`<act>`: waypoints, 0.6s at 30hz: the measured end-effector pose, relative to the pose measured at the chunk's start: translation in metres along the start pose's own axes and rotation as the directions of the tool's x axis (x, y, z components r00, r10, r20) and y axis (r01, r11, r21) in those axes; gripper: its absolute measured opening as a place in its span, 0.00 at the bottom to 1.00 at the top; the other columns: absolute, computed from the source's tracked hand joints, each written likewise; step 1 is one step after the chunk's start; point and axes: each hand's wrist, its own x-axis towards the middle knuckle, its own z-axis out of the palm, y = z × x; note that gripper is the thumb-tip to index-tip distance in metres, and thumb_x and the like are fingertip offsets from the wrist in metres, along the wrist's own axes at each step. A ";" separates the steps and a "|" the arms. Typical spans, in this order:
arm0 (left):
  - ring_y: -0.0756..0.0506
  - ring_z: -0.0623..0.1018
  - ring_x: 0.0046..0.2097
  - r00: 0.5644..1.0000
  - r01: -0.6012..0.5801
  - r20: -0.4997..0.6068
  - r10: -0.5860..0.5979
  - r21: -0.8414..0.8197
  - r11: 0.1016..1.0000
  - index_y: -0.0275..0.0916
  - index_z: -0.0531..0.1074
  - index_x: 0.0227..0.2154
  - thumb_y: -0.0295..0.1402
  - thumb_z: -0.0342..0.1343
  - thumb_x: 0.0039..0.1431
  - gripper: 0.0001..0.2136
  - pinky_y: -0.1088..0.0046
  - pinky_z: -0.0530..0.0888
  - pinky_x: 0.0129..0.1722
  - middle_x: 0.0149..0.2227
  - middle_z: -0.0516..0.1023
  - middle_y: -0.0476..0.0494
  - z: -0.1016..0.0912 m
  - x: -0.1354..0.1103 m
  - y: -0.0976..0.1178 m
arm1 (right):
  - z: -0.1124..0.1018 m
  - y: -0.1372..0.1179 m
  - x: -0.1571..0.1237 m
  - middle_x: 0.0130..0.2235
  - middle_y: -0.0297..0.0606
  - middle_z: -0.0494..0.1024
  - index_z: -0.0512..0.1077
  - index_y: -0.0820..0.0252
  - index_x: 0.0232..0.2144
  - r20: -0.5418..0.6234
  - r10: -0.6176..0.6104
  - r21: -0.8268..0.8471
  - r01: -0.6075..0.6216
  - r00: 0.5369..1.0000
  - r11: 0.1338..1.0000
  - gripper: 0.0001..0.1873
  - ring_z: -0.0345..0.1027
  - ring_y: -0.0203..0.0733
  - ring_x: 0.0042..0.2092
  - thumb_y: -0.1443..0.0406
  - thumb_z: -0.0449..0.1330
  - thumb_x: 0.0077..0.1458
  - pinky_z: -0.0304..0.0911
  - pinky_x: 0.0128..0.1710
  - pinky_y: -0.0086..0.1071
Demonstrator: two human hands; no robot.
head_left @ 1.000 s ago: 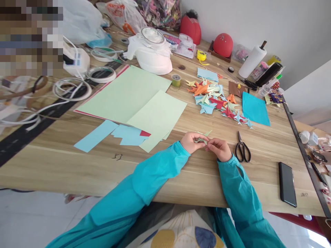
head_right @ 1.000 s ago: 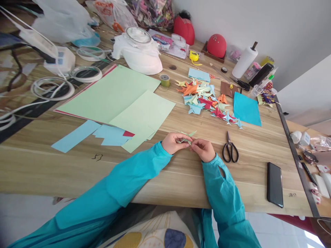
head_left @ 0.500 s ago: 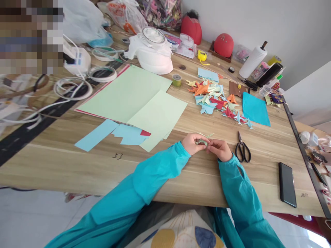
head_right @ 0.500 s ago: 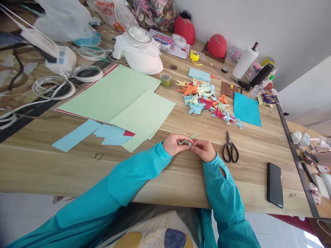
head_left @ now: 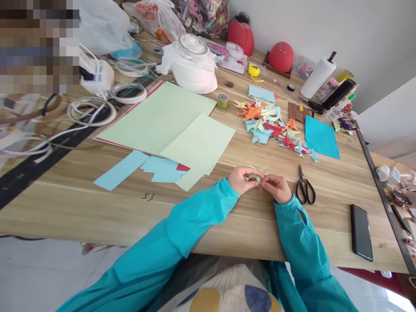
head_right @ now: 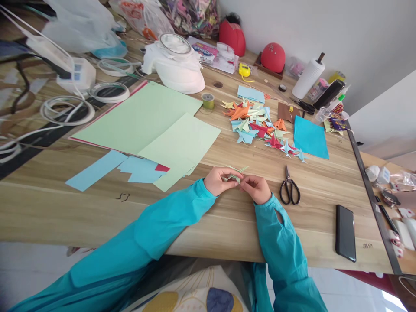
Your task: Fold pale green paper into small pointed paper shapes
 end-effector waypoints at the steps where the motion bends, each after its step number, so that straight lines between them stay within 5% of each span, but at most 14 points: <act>1: 0.50 0.75 0.30 1.000 -0.001 0.002 0.001 0.003 1.000 0.34 0.77 0.27 0.23 0.58 0.39 0.09 0.76 0.73 0.32 0.31 0.79 0.44 0.000 0.000 0.000 | 0.000 0.000 0.000 0.20 0.34 0.73 0.70 0.60 0.20 -0.006 0.001 0.002 -0.001 1.000 1.000 0.14 0.64 0.35 0.24 0.55 0.61 0.46 0.61 0.27 0.31; 18: 0.49 0.75 0.32 1.000 0.019 -0.004 -0.020 -0.037 0.999 0.34 0.77 0.28 0.25 0.59 0.38 0.10 0.75 0.73 0.34 0.32 0.79 0.43 -0.001 0.000 0.000 | 0.003 0.001 -0.001 0.22 0.34 0.73 0.70 0.61 0.22 -0.005 -0.042 -0.030 0.042 0.999 0.999 0.13 0.64 0.35 0.25 0.56 0.60 0.47 0.60 0.28 0.30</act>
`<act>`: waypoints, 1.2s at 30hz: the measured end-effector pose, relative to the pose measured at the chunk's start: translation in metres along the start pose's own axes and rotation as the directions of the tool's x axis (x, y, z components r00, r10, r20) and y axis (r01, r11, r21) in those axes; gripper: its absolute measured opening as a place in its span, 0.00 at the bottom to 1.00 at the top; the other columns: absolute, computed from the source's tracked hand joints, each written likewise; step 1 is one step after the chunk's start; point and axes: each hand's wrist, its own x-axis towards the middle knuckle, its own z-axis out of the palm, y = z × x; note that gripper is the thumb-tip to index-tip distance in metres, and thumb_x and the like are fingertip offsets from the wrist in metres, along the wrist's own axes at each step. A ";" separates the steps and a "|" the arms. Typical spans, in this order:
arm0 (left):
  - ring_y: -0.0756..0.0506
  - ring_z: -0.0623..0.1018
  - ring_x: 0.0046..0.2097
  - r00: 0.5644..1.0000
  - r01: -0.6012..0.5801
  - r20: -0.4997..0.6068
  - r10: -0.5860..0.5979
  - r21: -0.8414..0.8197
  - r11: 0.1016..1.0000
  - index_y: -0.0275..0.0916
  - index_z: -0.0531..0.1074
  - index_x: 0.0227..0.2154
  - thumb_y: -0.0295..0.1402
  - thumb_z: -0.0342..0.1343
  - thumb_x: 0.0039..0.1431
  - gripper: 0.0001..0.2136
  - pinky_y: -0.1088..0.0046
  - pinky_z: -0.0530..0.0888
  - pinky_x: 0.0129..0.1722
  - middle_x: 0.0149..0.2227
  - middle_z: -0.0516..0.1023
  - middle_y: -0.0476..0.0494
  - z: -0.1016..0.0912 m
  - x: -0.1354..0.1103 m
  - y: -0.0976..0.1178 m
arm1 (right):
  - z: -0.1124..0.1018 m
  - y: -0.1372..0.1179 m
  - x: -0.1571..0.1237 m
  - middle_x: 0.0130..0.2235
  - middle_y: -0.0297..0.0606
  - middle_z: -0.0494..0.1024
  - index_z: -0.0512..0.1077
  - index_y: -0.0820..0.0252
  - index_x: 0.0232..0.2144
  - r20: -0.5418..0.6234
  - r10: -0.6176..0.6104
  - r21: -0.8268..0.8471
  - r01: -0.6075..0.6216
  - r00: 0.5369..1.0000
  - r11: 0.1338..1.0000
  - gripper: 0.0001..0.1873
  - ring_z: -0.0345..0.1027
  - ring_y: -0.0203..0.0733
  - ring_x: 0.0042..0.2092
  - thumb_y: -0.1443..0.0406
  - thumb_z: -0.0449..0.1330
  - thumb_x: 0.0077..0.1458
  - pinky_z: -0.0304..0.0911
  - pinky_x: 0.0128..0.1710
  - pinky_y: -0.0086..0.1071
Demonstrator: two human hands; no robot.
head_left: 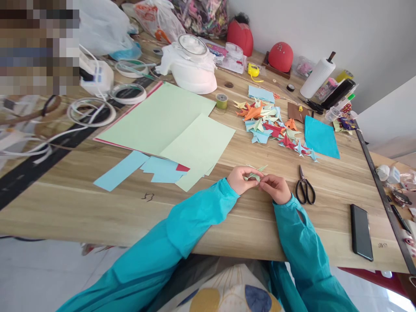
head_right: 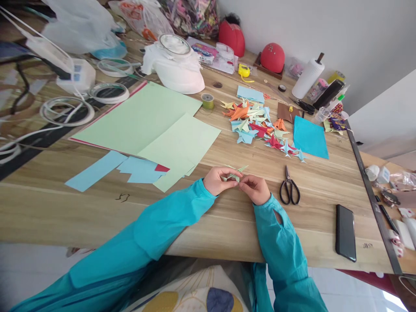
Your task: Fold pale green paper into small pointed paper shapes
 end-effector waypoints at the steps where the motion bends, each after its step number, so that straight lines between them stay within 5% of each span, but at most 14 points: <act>1: 0.49 0.75 0.32 1.000 0.005 -0.003 -0.005 -0.005 1.000 0.33 0.77 0.28 0.25 0.60 0.38 0.10 0.75 0.73 0.34 0.33 0.79 0.42 0.000 0.000 0.000 | 0.000 0.000 0.000 0.22 0.34 0.73 0.70 0.60 0.22 0.002 -0.002 0.005 0.002 1.000 1.000 0.13 0.64 0.35 0.25 0.56 0.60 0.47 0.60 0.28 0.30; 13: 0.48 0.77 0.32 0.999 0.035 -0.004 -0.036 -0.136 0.990 0.32 0.76 0.28 0.23 0.62 0.35 0.12 0.72 0.74 0.37 0.33 0.79 0.41 0.000 0.002 -0.004 | -0.001 -0.001 -0.001 0.22 0.34 0.72 0.69 0.60 0.22 -0.027 -0.023 -0.061 0.021 0.999 0.998 0.12 0.64 0.35 0.25 0.57 0.59 0.48 0.60 0.28 0.30; 29: 0.49 0.74 0.31 0.992 -0.088 -0.067 0.104 0.202 0.975 0.36 0.77 0.29 0.22 0.56 0.41 0.10 0.76 0.73 0.31 0.32 0.78 0.43 0.003 0.000 -0.006 | 0.002 -0.001 -0.001 0.22 0.36 0.74 0.71 0.61 0.23 -0.114 -0.110 -0.314 0.069 0.987 0.947 0.07 0.65 0.35 0.24 0.63 0.59 0.47 0.62 0.26 0.29; 36: 0.48 0.76 0.34 0.997 -0.072 -0.027 0.074 0.085 0.994 0.35 0.77 0.28 0.23 0.58 0.40 0.09 0.75 0.73 0.34 0.34 0.79 0.42 0.001 0.000 -0.002 | 0.003 0.002 0.000 0.23 0.36 0.74 0.70 0.60 0.23 -0.131 -0.056 -0.236 0.023 0.990 0.971 0.10 0.66 0.35 0.25 0.59 0.60 0.46 0.63 0.27 0.29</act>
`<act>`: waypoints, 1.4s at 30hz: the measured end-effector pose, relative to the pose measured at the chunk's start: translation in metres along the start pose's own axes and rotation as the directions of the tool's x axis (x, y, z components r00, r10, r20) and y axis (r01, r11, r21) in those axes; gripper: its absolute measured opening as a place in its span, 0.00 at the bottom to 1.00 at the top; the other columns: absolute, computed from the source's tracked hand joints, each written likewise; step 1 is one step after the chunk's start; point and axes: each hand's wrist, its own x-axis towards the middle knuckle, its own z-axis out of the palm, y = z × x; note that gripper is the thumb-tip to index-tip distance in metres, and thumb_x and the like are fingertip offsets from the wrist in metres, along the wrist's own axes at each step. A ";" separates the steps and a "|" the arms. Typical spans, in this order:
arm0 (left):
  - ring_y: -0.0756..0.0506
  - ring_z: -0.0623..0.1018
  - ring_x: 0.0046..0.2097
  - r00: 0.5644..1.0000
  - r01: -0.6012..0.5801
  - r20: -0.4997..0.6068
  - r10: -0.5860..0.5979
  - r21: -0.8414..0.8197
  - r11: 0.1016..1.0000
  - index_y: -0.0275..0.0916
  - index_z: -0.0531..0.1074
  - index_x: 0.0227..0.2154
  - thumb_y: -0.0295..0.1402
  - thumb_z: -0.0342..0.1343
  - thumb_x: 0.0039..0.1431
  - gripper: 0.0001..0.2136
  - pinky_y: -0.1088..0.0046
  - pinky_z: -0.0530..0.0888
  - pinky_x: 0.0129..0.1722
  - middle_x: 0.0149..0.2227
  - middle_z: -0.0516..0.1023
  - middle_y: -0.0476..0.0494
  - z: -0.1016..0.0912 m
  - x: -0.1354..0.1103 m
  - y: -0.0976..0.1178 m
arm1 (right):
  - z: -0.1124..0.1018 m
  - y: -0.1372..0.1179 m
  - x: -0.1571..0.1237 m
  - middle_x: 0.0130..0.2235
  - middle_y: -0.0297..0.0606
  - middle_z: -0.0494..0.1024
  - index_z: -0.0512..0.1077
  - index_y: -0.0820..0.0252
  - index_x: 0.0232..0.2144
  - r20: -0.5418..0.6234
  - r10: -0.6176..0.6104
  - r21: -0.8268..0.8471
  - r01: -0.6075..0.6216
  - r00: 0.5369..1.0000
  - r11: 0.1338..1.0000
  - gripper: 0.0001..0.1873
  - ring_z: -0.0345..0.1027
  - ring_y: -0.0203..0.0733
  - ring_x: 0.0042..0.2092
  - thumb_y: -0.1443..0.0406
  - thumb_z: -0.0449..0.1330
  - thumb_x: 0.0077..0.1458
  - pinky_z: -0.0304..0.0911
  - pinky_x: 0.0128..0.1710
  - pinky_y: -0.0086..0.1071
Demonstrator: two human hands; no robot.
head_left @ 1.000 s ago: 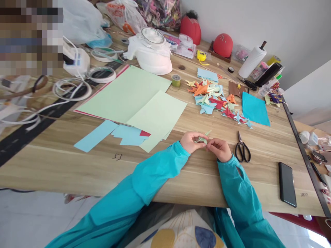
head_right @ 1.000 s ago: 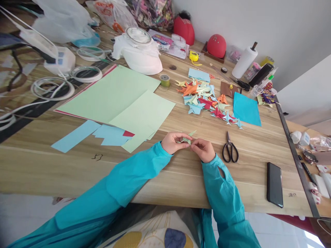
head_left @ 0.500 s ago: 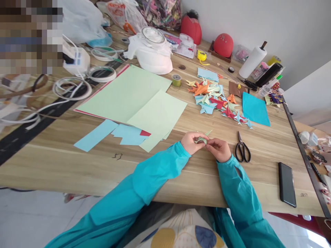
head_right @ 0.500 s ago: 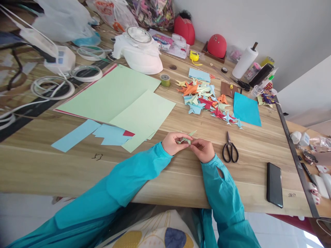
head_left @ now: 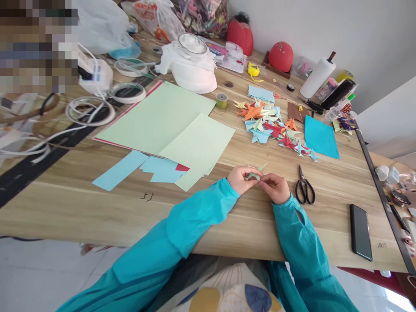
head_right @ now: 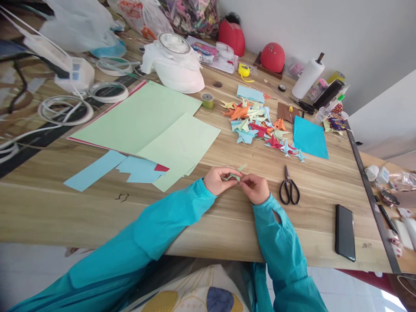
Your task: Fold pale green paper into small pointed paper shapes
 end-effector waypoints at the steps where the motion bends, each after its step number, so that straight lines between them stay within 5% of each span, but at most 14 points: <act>1: 0.48 0.76 0.33 1.000 0.012 0.006 -0.012 -0.023 1.000 0.34 0.77 0.28 0.24 0.58 0.40 0.09 0.74 0.73 0.34 0.34 0.79 0.42 0.000 0.000 0.001 | 0.000 0.000 0.000 0.23 0.36 0.73 0.70 0.60 0.23 0.007 0.012 0.031 -0.012 1.000 0.999 0.11 0.65 0.35 0.25 0.57 0.61 0.46 0.63 0.27 0.29; 7: 0.48 0.76 0.32 0.998 0.059 0.000 -0.059 -0.063 0.996 0.33 0.76 0.29 0.25 0.59 0.39 0.10 0.74 0.73 0.34 0.34 0.79 0.42 -0.002 0.000 0.002 | 0.002 0.000 0.000 0.22 0.34 0.73 0.69 0.60 0.25 0.043 0.049 0.179 -0.056 0.998 0.982 0.14 0.65 0.35 0.24 0.54 0.61 0.45 0.62 0.26 0.30; 42: 0.48 0.76 0.31 0.996 0.085 -0.018 -0.085 -0.034 0.996 0.33 0.77 0.32 0.26 0.60 0.40 0.12 0.74 0.73 0.34 0.33 0.79 0.41 -0.002 0.001 -0.003 | 0.001 0.000 0.000 0.22 0.35 0.74 0.70 0.59 0.25 0.078 0.064 0.216 -0.079 0.995 0.973 0.15 0.67 0.36 0.25 0.53 0.61 0.46 0.65 0.28 0.32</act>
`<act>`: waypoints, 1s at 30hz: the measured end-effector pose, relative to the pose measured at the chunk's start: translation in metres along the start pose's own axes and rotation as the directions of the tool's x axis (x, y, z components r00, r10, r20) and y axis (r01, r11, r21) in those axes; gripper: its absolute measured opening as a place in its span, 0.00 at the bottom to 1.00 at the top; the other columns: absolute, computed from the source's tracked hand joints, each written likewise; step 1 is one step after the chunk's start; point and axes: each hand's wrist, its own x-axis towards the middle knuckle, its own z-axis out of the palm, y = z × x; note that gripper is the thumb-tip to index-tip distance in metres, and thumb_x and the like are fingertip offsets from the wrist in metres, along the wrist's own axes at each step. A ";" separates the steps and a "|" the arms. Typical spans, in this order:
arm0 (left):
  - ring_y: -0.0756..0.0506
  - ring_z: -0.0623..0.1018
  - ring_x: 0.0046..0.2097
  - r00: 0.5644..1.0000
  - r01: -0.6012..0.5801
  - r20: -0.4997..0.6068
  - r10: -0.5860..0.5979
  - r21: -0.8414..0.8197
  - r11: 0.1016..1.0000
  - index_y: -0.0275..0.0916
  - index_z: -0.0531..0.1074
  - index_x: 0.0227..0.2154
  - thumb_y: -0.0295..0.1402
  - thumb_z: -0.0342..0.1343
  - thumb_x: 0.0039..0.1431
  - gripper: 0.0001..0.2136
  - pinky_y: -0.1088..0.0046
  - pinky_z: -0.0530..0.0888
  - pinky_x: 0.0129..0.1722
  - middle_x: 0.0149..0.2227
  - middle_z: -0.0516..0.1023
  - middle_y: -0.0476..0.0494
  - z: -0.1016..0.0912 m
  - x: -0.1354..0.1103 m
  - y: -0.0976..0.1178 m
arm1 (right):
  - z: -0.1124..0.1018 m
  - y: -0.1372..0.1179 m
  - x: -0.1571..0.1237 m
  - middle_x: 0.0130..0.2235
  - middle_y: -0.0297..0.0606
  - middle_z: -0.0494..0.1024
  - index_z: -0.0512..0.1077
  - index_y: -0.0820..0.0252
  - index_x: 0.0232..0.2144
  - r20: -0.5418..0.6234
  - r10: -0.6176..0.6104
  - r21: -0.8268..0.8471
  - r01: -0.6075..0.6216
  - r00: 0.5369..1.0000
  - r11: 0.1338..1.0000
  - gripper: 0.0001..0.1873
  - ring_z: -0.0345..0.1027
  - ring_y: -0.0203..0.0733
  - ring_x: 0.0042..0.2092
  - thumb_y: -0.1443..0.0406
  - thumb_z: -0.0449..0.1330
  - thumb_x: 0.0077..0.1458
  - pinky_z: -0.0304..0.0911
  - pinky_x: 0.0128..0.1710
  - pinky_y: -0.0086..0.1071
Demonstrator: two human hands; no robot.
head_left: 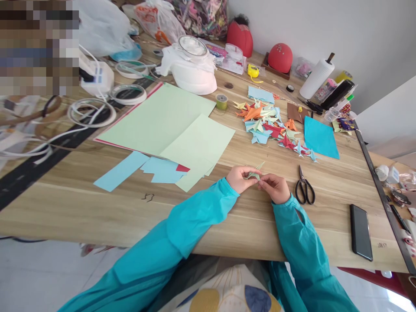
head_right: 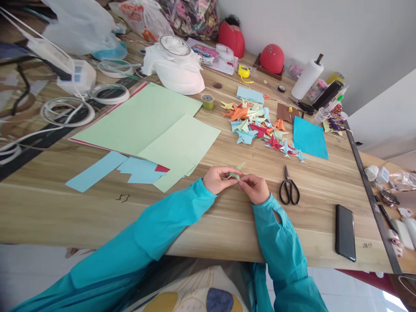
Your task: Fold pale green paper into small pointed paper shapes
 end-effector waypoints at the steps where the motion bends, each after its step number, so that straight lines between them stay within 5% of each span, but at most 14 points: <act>1: 0.48 0.76 0.31 1.000 -0.002 0.003 0.002 -0.005 1.000 0.33 0.77 0.32 0.25 0.60 0.40 0.12 0.73 0.73 0.34 0.33 0.79 0.41 0.000 0.000 0.000 | 0.000 0.000 0.000 0.22 0.35 0.74 0.70 0.59 0.25 -0.001 -0.007 0.000 0.007 1.000 1.000 0.15 0.67 0.36 0.25 0.53 0.61 0.46 0.65 0.28 0.31; 16: 0.48 0.76 0.31 0.999 0.038 0.005 -0.038 -0.066 0.997 0.32 0.77 0.31 0.25 0.60 0.38 0.12 0.74 0.72 0.34 0.31 0.79 0.42 0.001 0.001 0.000 | 0.003 0.000 0.002 0.18 0.33 0.72 0.69 0.59 0.22 -0.052 0.006 0.036 -0.004 0.999 0.999 0.16 0.64 0.35 0.21 0.52 0.61 0.44 0.62 0.24 0.30; 24: 0.53 0.69 0.20 0.995 0.092 -0.038 -0.096 -0.095 0.991 0.34 0.77 0.29 0.24 0.57 0.39 0.10 0.78 0.68 0.23 0.17 0.72 0.51 -0.001 0.001 0.006 | 0.001 0.000 0.002 0.20 0.34 0.73 0.70 0.60 0.25 -0.111 0.004 0.047 0.001 0.994 0.999 0.15 0.66 0.35 0.23 0.53 0.63 0.42 0.62 0.24 0.30; 30: 0.52 0.73 0.24 0.993 0.103 -0.036 -0.109 -0.135 0.985 0.34 0.77 0.28 0.27 0.58 0.42 0.08 0.77 0.71 0.25 0.25 0.77 0.47 0.001 0.000 0.008 | 0.000 -0.002 0.001 0.22 0.35 0.74 0.71 0.59 0.26 -0.098 0.007 0.060 -0.001 0.995 0.998 0.16 0.66 0.36 0.24 0.53 0.63 0.42 0.63 0.25 0.30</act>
